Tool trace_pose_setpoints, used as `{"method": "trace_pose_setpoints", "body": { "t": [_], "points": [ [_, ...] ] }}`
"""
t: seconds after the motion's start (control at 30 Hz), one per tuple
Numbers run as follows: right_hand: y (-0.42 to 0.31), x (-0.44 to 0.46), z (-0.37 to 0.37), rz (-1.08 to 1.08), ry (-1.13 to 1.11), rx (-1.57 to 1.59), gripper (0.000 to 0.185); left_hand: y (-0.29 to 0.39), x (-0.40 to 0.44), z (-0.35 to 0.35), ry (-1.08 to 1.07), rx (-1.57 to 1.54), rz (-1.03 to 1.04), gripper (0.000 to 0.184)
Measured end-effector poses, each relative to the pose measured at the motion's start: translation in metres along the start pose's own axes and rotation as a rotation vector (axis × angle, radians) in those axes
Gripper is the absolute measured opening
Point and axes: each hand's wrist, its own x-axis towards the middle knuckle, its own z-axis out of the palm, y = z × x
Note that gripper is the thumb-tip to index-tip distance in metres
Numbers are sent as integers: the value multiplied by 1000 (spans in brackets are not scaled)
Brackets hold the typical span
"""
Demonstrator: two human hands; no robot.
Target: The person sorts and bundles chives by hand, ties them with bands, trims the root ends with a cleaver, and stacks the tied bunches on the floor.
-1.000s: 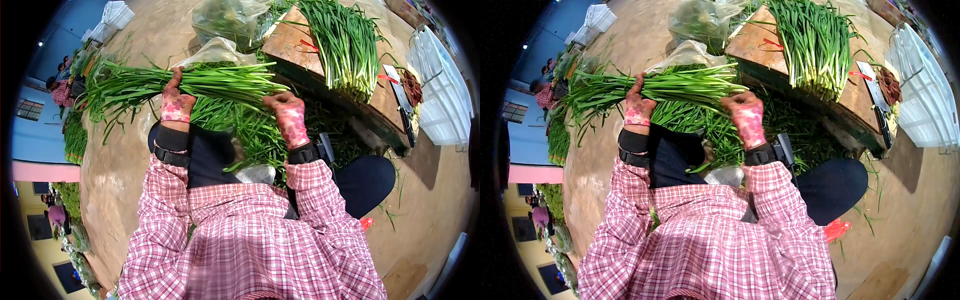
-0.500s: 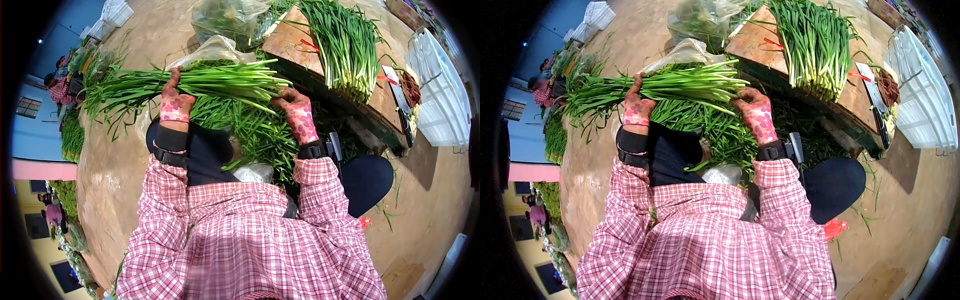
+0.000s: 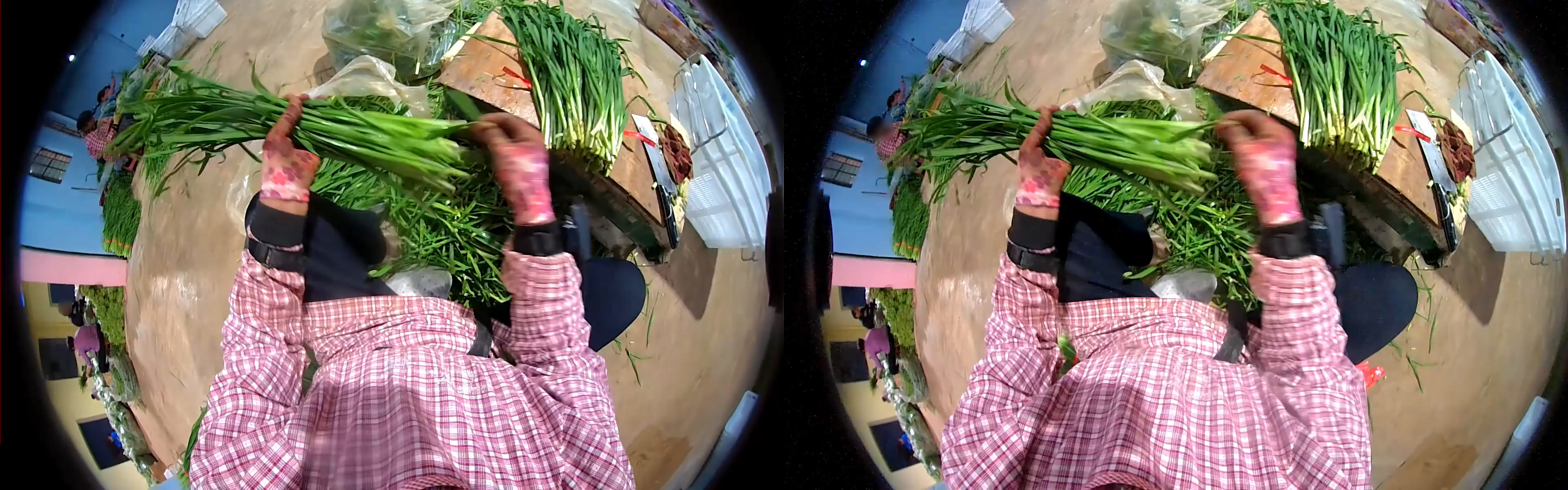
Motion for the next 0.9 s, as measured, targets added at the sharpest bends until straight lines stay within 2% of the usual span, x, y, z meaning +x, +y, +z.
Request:
{"method": "trace_pose_setpoints", "body": {
  "t": [0.03, 0.07, 0.1, 0.13, 0.17, 0.23, 0.3, 0.37, 0.43, 0.47, 0.5, 0.57, 0.63, 0.67, 0.7, 0.8, 0.83, 0.9],
  "points": [
    [4, 1, -22, 117, 90, -161, 14, 9, 7, -9, 45, 3, 3, 28],
    [17, -2, -43, 108, 141, -347, 21, 12, 16, -23, 92, -31, 30, 29],
    [61, -1, -70, 140, 148, -675, 34, 14, 30, -46, 67, 59, 122, 27],
    [84, -9, -87, 204, 107, -989, 44, 19, 26, -38, 140, -13, 108, 28],
    [115, -14, -99, 361, -31, -1178, 53, 22, 23, -29, 211, -86, 89, 30],
    [75, -30, -67, 323, -110, -783, 57, 21, 22, -27, 214, -135, 63, 29],
    [62, -31, -27, 342, -238, -145, 54, 13, 23, -26, 202, -148, 52, 30],
    [32, -36, 0, 444, -367, 190, 48, 10, 17, -17, 189, -142, 44, 30],
    [32, -38, 28, 616, -219, 458, 41, 6, 8, -3, 201, -159, 40, 30],
    [39, -42, 36, 529, -124, 641, 34, 4, 7, 0, 222, -181, 30, 30],
    [66, -36, 43, 497, -66, 607, 27, 5, 7, 1, 249, -202, 15, 30],
    [51, -39, 36, 489, -40, 397, 20, 7, 8, -8, 213, -171, 38, 28],
    [65, -35, 15, 417, 73, 400, 18, 9, 10, -24, 144, -123, 91, 28],
    [90, -32, -2, 439, 109, 278, 20, 12, 11, -25, 129, -177, 98, 29],
    [88, -29, -11, 590, 56, 195, 26, 13, 13, -25, 103, -168, 114, 29],
    [29, -40, 17, 540, -282, 176, 32, 11, 8, -17, 87, -172, 102, 32],
    [20, -37, 29, 581, -315, 149, 29, 9, 6, -10, 85, -156, 84, 32],
    [19, -41, 35, 400, -418, 157, 26, 6, 1, -1, 86, -120, 50, 32]
  ]
}}
